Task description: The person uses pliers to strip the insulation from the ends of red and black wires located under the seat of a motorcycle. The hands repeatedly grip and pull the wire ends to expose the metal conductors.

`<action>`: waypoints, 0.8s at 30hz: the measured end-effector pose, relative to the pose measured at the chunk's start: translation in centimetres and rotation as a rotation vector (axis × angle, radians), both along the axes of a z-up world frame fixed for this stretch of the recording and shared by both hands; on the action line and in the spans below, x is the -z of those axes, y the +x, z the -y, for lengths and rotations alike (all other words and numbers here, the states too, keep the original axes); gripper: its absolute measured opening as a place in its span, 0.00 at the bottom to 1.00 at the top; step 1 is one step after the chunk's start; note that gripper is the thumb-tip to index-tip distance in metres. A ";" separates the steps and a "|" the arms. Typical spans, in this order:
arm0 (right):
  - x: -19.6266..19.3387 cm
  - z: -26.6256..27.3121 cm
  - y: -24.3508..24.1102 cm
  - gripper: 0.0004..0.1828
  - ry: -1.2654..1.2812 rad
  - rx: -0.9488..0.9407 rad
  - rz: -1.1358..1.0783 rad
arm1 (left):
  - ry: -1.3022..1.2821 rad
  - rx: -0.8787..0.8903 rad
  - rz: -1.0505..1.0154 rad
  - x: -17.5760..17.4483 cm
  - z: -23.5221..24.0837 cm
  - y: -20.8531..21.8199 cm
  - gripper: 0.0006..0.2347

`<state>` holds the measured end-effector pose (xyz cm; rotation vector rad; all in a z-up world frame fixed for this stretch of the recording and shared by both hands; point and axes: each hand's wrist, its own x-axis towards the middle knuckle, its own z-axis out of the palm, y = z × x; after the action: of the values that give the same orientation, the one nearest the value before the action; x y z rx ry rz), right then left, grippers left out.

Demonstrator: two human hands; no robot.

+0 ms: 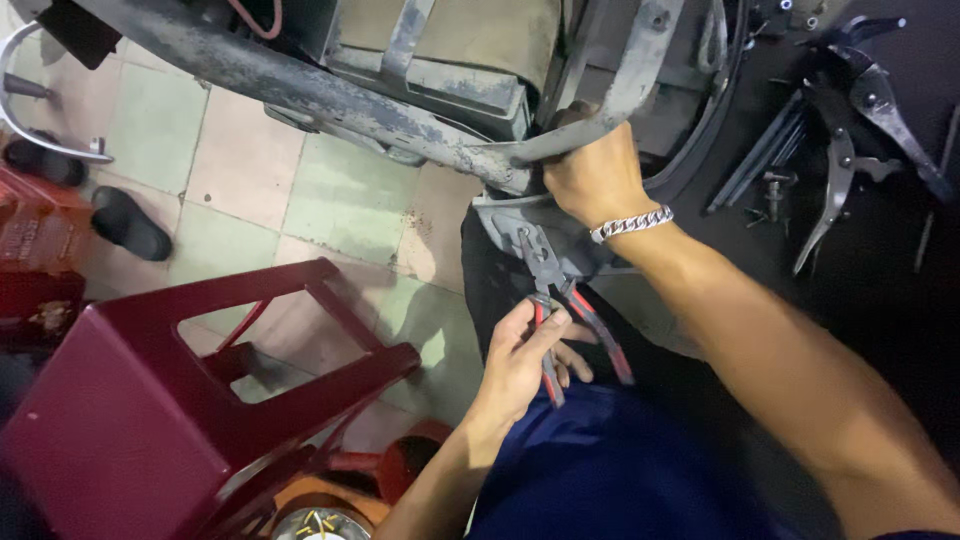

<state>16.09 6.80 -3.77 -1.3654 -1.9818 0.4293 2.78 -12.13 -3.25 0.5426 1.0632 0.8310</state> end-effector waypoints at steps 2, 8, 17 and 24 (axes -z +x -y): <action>-1.2 0.1 0.4 0.05 -0.019 -0.050 0.017 | -0.004 0.014 0.007 0.0 -0.2 0.2 0.09; -6.3 8.9 3.4 0.12 -0.021 0.077 -0.250 | 0.102 0.065 -0.018 -0.9 -2.2 0.1 0.10; -1.7 12.4 2.6 0.09 -1.332 -0.048 -1.199 | 0.262 0.106 -0.044 0.5 -8.4 -2.9 0.11; -0.4 12.1 0.0 0.18 -1.342 -0.383 -1.925 | -0.061 0.183 -0.291 -3.1 -12.0 -4.3 0.12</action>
<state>16.06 -5.31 -3.38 -0.3456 -0.0491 2.2917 -1.47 -0.13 -0.16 0.7126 1.2781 0.5672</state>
